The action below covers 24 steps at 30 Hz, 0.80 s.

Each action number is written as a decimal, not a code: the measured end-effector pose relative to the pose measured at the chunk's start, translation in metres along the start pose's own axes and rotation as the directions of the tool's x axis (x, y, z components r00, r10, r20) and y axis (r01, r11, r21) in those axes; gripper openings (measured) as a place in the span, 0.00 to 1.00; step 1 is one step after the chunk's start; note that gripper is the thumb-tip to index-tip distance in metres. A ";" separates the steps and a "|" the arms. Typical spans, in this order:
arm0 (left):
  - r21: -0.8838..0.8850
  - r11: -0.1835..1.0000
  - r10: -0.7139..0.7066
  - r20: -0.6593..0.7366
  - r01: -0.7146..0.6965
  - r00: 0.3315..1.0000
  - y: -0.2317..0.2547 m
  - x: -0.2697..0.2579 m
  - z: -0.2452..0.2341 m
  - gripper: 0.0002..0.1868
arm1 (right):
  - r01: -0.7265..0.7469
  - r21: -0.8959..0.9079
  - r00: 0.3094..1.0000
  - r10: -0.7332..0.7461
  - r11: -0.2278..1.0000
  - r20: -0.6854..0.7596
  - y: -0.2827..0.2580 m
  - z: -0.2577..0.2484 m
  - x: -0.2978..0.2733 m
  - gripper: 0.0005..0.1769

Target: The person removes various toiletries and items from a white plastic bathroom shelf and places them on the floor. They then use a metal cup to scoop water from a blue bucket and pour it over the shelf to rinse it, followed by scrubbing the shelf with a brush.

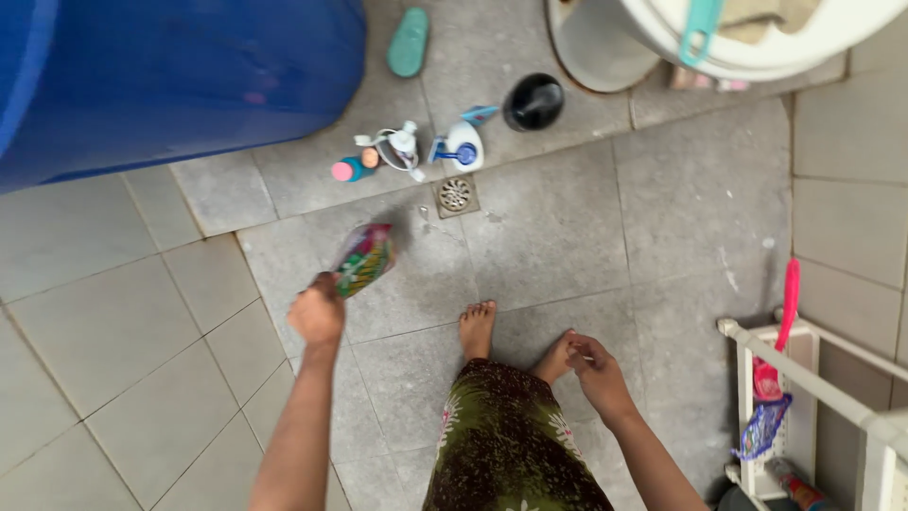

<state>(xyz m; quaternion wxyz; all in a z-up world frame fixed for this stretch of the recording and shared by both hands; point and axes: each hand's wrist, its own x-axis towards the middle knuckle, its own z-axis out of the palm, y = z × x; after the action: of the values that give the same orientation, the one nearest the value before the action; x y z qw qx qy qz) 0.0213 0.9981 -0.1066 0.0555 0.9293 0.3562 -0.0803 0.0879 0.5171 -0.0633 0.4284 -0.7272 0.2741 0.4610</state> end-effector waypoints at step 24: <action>-0.525 0.790 -0.508 -0.270 0.318 0.818 -0.182 0.212 0.043 0.06 | 0.605 0.001 0.723 -0.550 0.796 0.418 -0.288 0.259 -0.001 0.13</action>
<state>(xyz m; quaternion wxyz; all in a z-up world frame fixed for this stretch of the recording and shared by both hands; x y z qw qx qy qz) 0.0497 1.2648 -0.1971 0.1793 0.7823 0.5669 0.1856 0.2032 0.8830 -0.0094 0.5468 -0.6940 -0.0912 0.4594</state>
